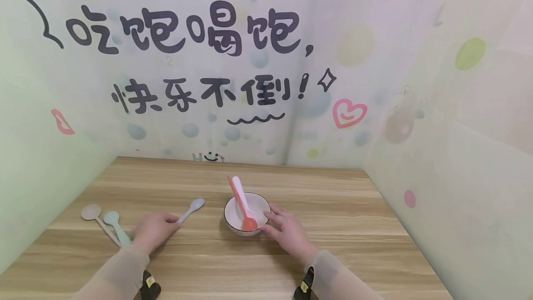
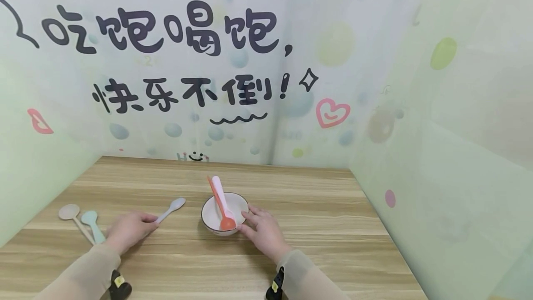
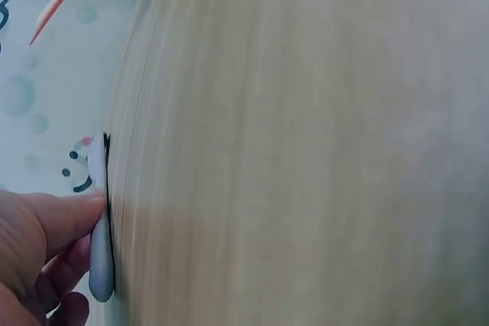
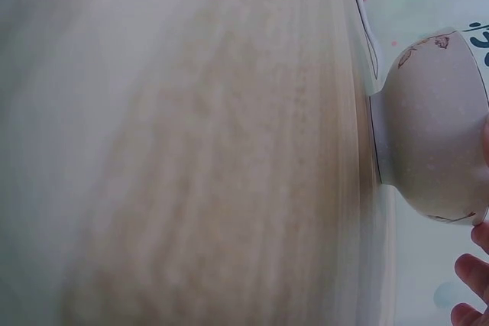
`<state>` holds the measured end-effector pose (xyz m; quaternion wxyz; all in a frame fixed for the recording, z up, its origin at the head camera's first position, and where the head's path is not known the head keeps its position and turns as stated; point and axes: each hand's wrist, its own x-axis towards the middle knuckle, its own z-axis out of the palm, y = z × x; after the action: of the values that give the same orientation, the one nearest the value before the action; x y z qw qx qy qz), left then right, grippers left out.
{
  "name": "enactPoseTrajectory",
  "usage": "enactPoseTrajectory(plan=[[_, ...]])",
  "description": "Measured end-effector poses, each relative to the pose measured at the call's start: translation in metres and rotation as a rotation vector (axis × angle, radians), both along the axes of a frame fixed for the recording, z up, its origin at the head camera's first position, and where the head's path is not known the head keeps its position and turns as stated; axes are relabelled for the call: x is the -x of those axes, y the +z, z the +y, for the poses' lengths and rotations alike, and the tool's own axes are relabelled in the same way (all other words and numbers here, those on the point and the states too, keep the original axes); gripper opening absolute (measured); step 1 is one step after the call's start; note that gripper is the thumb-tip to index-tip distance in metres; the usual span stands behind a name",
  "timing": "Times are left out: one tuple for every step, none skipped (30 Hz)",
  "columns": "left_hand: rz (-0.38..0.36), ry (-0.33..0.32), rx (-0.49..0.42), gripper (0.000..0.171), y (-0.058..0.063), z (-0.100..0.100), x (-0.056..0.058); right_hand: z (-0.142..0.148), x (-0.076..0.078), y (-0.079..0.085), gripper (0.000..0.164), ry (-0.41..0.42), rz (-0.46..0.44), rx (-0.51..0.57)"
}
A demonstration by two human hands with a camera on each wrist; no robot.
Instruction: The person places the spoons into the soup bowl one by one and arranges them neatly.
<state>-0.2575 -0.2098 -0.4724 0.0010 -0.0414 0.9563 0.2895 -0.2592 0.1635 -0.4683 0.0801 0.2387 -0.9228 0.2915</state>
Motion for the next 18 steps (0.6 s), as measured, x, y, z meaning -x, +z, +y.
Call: enactPoseTrajectory(plan=[[0.003,-0.007,0.004,0.030,0.000,0.001,0.000,0.000,0.000,0.000,0.051,0.000,0.001,0.001],[0.005,-0.014,0.008,0.030,0.000,0.002,0.000,0.000,0.000,-0.001,0.051,0.002,0.004,0.003],[0.008,-0.021,0.011,0.029,0.001,0.003,0.000,0.000,0.001,-0.001,0.050,0.002,0.005,0.004],[0.011,-0.028,0.009,0.028,0.001,0.005,-0.001,0.000,0.001,-0.002,0.050,0.003,0.005,0.006],[0.014,-0.036,0.009,0.027,0.001,0.006,-0.001,0.000,0.001,-0.002,0.050,0.001,-0.001,0.008],[0.015,-0.043,0.008,0.026,0.001,0.007,-0.001,0.000,0.001,-0.002,0.050,0.000,-0.004,0.008],[0.015,-0.050,0.007,0.026,0.001,0.008,-0.001,0.001,0.001,-0.002,0.051,0.000,-0.004,0.008],[0.017,-0.055,0.007,0.025,0.001,0.009,-0.001,0.001,0.001,-0.002,0.051,0.000,-0.006,0.009],[0.018,-0.062,0.002,0.024,0.001,0.010,-0.001,0.001,0.002,-0.002,0.051,-0.001,-0.008,0.009],[0.018,-0.068,-0.001,0.023,0.000,0.011,-0.001,0.001,0.002,-0.002,0.052,0.000,-0.007,0.010],[0.016,-0.074,-0.001,0.023,0.000,0.011,-0.001,0.001,0.002,-0.003,0.052,-0.001,-0.007,0.011],[0.015,-0.079,0.000,0.023,-0.001,0.012,0.000,0.001,0.002,-0.003,0.053,0.001,-0.003,0.012],[0.014,-0.085,0.001,0.023,-0.001,0.012,0.000,0.001,0.002,-0.003,0.053,0.000,-0.002,0.012],[0.012,-0.087,0.003,0.022,-0.002,0.013,0.000,0.001,0.002,-0.003,0.053,-0.001,0.001,0.011],[0.010,-0.091,0.003,0.022,-0.002,0.013,0.000,0.001,0.002,-0.003,0.053,0.000,0.001,0.011],[0.009,-0.095,0.004,0.022,-0.003,0.014,0.000,0.001,0.002,-0.003,0.052,0.000,0.001,0.013],[0.008,-0.099,0.005,0.022,-0.003,0.014,-0.001,0.001,0.002,-0.003,0.052,0.000,0.001,0.013],[0.011,-0.102,0.006,0.022,-0.003,0.015,-0.001,0.001,0.002,-0.003,0.052,0.001,0.003,0.013]])
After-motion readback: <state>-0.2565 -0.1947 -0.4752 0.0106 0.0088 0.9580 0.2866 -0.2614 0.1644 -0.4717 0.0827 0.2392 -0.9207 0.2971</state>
